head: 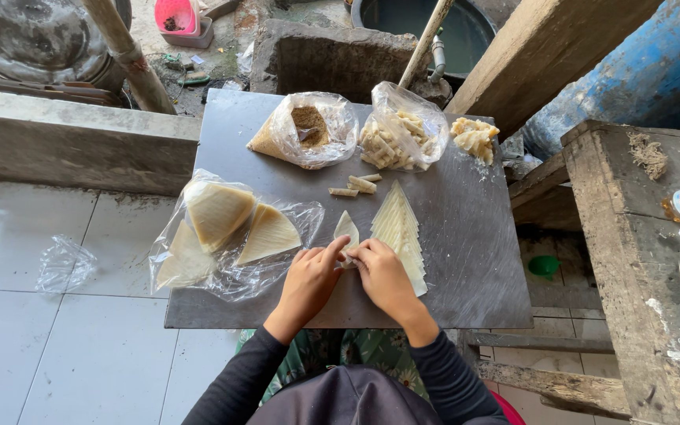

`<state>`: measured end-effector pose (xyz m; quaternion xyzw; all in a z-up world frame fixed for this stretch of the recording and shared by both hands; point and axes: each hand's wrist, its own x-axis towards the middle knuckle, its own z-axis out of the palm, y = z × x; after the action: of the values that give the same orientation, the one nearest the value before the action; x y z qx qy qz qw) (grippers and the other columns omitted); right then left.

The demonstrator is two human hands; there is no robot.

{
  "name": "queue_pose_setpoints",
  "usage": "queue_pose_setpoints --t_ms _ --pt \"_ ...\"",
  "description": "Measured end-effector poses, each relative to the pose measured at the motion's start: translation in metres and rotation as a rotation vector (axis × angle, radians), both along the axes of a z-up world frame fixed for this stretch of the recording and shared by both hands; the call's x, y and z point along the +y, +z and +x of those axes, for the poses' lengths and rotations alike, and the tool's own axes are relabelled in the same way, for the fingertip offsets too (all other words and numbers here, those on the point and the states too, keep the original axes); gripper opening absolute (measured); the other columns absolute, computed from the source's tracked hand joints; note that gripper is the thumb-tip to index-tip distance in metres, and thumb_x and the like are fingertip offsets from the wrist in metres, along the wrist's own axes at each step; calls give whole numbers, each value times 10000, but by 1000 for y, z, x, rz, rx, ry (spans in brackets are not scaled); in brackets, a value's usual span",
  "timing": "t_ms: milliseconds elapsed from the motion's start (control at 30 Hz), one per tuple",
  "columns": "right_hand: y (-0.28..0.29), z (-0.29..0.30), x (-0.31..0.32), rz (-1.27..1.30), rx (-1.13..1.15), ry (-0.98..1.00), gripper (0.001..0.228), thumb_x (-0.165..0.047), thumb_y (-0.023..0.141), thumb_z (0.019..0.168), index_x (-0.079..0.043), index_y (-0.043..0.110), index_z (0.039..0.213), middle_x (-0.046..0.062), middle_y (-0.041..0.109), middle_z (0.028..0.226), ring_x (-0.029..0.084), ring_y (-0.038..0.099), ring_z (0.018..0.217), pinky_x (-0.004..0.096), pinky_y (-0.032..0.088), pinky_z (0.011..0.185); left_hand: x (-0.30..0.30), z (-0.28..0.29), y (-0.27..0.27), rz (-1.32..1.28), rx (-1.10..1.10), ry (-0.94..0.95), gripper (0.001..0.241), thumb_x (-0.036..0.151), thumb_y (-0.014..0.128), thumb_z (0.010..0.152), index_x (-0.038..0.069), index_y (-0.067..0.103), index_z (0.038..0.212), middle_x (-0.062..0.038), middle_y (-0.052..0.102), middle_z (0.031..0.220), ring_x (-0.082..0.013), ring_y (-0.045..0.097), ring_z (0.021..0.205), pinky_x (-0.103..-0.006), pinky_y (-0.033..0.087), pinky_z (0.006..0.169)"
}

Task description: The person places a small amount of filling onto a thin dough sheet and then rolls the dough into a cylindrical shape by hand.

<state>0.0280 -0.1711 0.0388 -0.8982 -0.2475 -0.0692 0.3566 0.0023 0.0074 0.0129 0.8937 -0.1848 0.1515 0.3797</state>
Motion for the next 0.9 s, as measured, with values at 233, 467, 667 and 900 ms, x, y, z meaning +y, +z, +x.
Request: queue_pose_setpoints --t_ms 233,467,667,900 --pt "15 7 -11 2 202 138 226 -70 734 818 -7 711 1034 126 652 1000 306 659 922 376 541 819 -8 7 -6 22 -67 77 425 109 648 953 120 551 1366 -23 712 890 -210 696 836 -373 489 865" --pt "-8 30 -10 -23 142 45 103 -120 734 905 -36 740 964 138 714 925 328 703 864 393 555 772 -6 20 -4 5 -22 36 417 121 685 914 91 556 1309 -81 731 881 -264 708 773 -389 494 783" --pt "-2 76 -4 -249 378 74 195 -155 774 829 -35 674 946 146 724 873 316 719 822 413 547 735 -2 55 -1 -97 273 123 484 107 752 811 76 558 1254 -82 738 824 -310 716 810 -416 525 713" --pt "-4 69 -6 -264 77 237 130 -94 753 797 -46 673 889 113 600 981 343 584 983 447 469 850 3 43 -1 83 60 42 399 99 706 874 160 602 1255 19 772 811 -207 712 876 -402 423 793"
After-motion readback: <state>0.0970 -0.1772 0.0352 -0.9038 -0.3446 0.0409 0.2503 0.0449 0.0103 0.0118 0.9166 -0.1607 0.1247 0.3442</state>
